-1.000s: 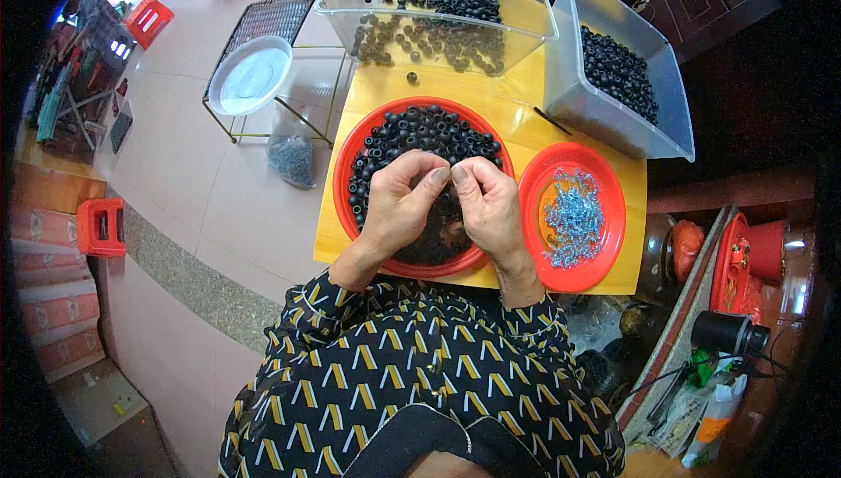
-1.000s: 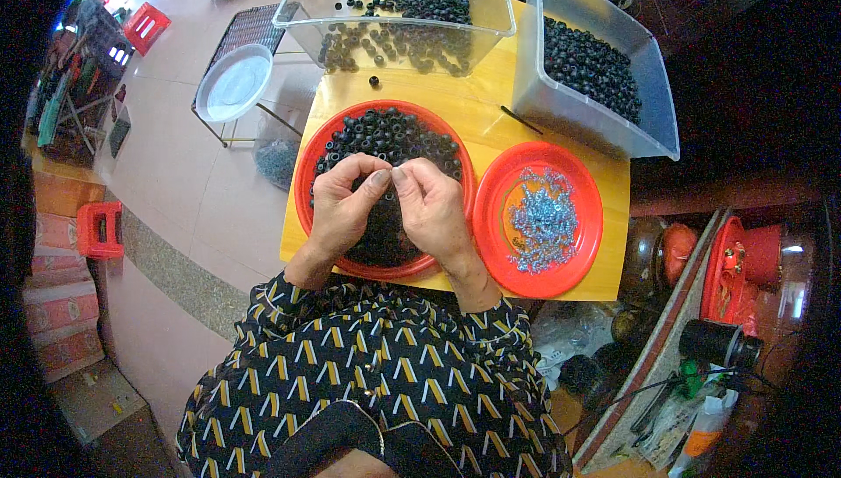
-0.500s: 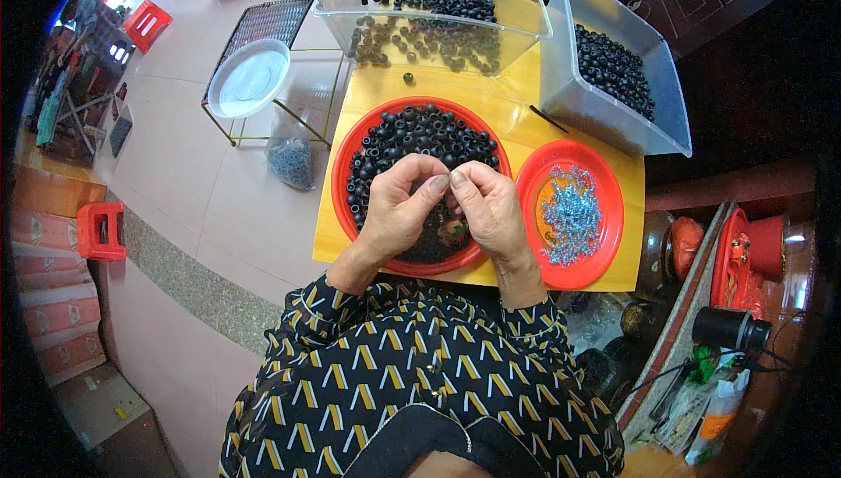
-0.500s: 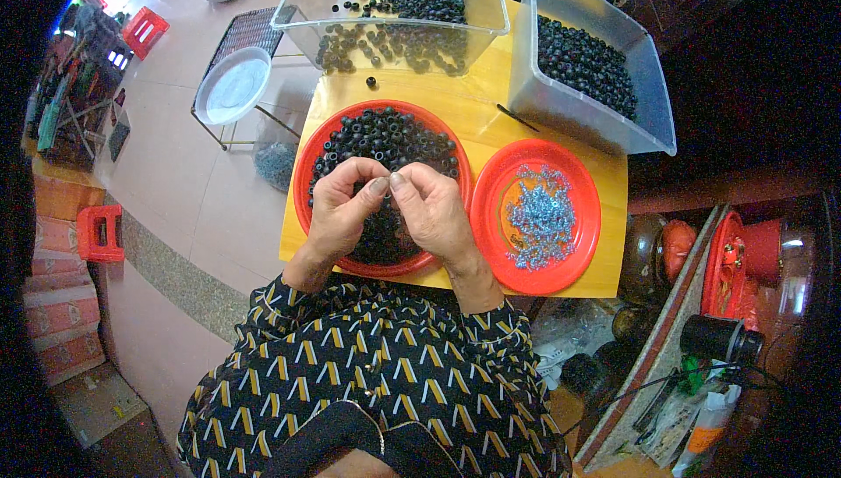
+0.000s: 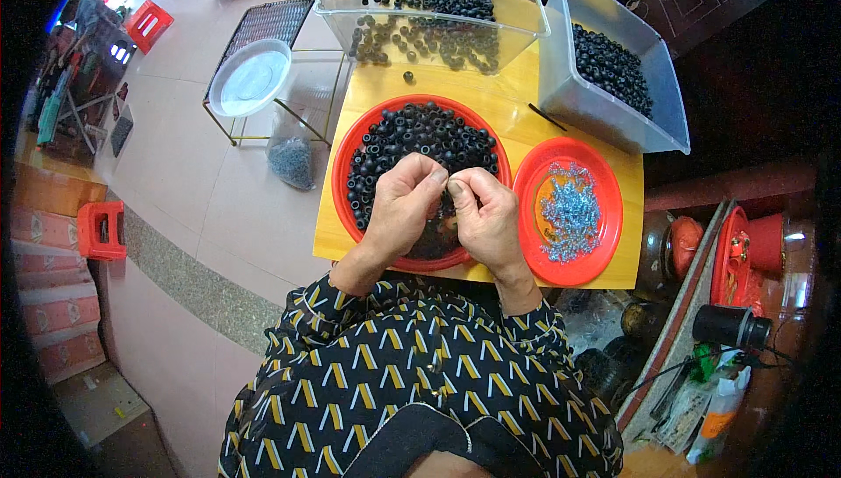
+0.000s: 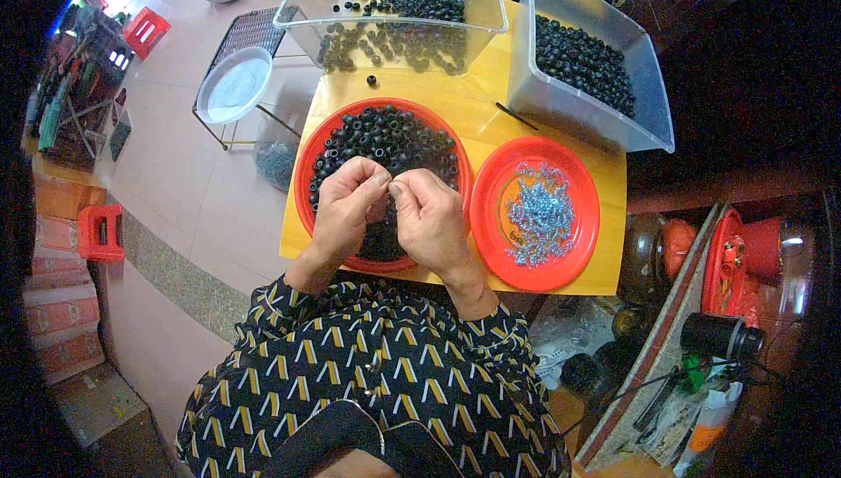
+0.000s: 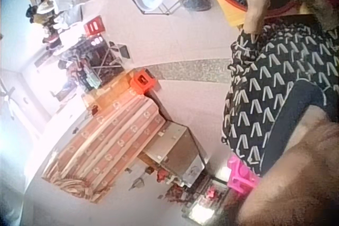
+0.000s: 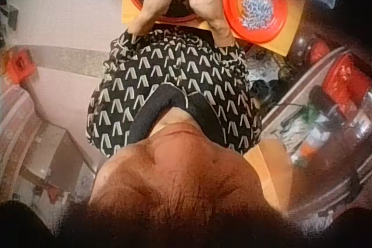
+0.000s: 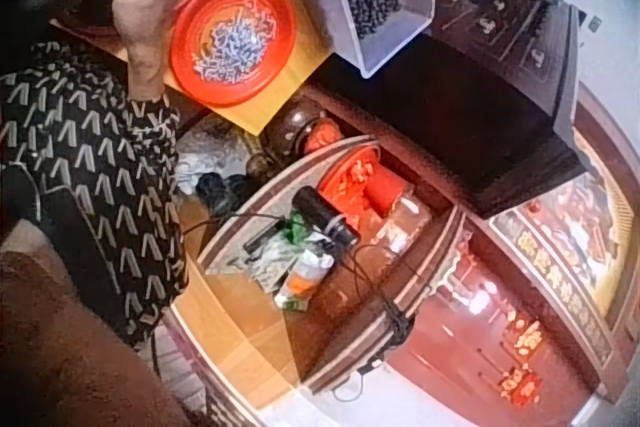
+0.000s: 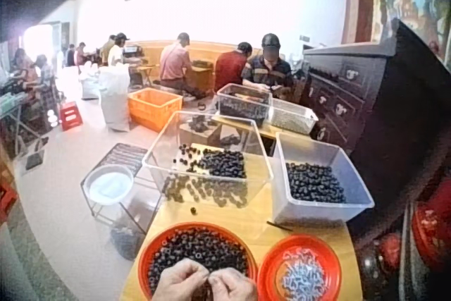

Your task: The person sorts and assembles small plastic rings and clear gaskets by hand at a low table.

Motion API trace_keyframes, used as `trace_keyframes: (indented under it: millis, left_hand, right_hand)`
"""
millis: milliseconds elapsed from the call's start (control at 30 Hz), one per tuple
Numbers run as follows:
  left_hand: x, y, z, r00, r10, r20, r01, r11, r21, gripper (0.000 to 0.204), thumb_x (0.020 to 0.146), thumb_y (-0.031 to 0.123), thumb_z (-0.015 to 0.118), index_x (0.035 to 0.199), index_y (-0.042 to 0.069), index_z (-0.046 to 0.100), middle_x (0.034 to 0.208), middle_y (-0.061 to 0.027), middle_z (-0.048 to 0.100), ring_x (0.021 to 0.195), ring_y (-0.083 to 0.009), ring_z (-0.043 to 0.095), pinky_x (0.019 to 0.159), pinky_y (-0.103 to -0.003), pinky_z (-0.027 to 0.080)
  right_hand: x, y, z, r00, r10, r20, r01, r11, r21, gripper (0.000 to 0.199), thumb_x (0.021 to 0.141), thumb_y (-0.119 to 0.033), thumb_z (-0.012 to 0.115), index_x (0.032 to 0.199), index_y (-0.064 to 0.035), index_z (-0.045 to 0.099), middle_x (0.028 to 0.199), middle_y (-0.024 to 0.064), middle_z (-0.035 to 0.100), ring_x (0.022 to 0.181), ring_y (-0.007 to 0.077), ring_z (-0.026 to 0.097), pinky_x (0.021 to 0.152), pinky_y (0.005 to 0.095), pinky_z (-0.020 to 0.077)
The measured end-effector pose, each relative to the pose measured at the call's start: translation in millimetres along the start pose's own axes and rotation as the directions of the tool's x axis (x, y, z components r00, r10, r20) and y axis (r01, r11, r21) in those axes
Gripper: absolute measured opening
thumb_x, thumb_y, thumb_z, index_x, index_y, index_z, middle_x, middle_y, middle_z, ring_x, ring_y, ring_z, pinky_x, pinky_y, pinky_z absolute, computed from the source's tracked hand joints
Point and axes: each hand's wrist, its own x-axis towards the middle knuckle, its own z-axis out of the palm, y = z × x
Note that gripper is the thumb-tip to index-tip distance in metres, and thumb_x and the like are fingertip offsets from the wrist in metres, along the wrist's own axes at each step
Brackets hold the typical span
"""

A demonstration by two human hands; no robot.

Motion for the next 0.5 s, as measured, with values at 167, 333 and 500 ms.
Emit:
trace_keyframes:
  millis: [167, 333, 500]
  left_hand:
    - [-4.4, -1.6, 3.8, 0.996, 0.085, 0.029, -0.084, 0.996, -0.007, 0.01, 0.085, 0.007, 0.053, 0.09, -0.002, 0.055, 0.074, -0.0023, 0.055, 0.065, -0.0069, 0.049, 0.056, -0.021, 0.041]
    - [-5.9, 5.2, 6.0, 0.846, 0.522, 0.104, -0.517, 0.76, 0.394, 0.012, 0.081, 0.003, 0.058, 0.091, -0.002, 0.055, 0.071, -0.0059, 0.053, 0.062, -0.015, 0.051, 0.054, -0.027, 0.042]
    - [-6.7, 10.7, 3.9, 0.694, 0.672, 0.26, -0.676, 0.482, 0.557, 0.007, 0.077, -0.001, 0.059, 0.083, 0.0, 0.055, 0.067, -0.0117, 0.05, 0.056, -0.026, 0.052, 0.047, -0.031, 0.041]
  right_hand:
    - [-2.5, -0.7, -1.1, 0.999, 0.045, 0.002, -0.045, 0.994, 0.099, 0.008, 0.084, -0.008, 0.055, 0.082, 0.0001, 0.057, 0.071, 0.01, 0.057, 0.061, 0.0188, 0.056, 0.054, 0.0288, 0.0457]
    - [-7.8, -4.4, -6.0, 0.978, 0.184, 0.099, -0.208, 0.904, 0.373, 0.01, 0.087, -0.01, 0.053, 0.085, -0.0004, 0.057, 0.069, 0.0018, 0.055, 0.057, 0.0061, 0.051, 0.05, 0.0218, 0.0453]
    - [-10.4, -9.3, -6.8, 0.994, 0.085, 0.067, -0.102, 0.944, 0.313, 0.009, 0.086, -0.009, 0.054, 0.085, -0.0003, 0.057, 0.069, 0.0011, 0.055, 0.059, 0.0061, 0.051, 0.05, 0.0217, 0.044]
